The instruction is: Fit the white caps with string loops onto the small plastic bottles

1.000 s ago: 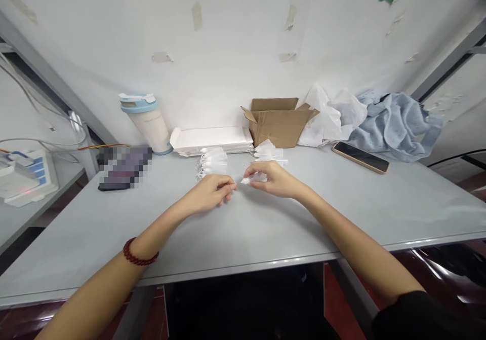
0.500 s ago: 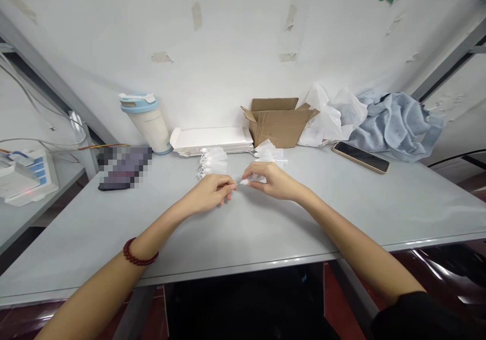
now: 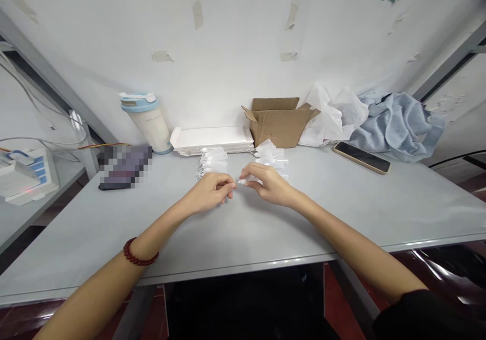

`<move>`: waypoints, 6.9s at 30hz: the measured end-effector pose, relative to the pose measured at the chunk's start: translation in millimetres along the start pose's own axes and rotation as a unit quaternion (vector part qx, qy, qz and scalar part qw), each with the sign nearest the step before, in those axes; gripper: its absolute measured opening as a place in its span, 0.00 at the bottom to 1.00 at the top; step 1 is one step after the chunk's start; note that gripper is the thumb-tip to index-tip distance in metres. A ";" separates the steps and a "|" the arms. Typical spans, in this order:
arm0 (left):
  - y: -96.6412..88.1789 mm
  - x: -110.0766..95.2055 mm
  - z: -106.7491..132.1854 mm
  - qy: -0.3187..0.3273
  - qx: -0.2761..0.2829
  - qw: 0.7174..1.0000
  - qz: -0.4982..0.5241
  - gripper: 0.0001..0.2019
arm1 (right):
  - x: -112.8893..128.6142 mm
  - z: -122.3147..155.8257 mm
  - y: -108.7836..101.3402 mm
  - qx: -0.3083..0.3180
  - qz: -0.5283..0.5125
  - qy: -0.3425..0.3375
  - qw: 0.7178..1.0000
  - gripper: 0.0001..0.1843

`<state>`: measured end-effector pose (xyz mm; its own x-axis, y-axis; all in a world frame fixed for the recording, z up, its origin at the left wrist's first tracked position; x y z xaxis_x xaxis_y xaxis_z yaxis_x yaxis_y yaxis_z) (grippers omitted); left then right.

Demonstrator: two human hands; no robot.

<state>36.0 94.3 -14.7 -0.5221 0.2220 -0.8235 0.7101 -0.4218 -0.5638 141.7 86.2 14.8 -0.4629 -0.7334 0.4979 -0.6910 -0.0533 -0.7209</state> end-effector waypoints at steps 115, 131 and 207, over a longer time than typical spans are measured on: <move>-21.3 -32.0 7.6 0.088 -0.049 0.995 0.002 0.12 | -20.2 4.2 -18.0 0.041 -0.228 0.219 0.948 0.11; -20.6 -36.6 8.4 0.107 -0.053 0.993 0.003 0.12 | -20.2 4.1 -18.0 0.039 -0.227 0.225 0.947 0.10; -9.7 -23.8 11.6 0.039 0.047 0.993 0.106 0.12 | 3.9 7.0 8.9 0.070 -0.303 0.165 0.936 0.07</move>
<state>36.1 82.9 11.0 -0.3254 0.1848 -0.9274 0.7514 -0.5448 -0.3722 137.6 78.1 6.9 -0.1715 -0.2911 0.9412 -0.8140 -0.4963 -0.3019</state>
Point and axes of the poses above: each hand's wrist, its own z-axis away from the middle knuckle, its own y-axis out of the palm, x = y × z, the point moved 9 cm from there along -z, towards the middle knuckle, and after that the axes turned 2 degrees about -x, right-handed, at the moved point
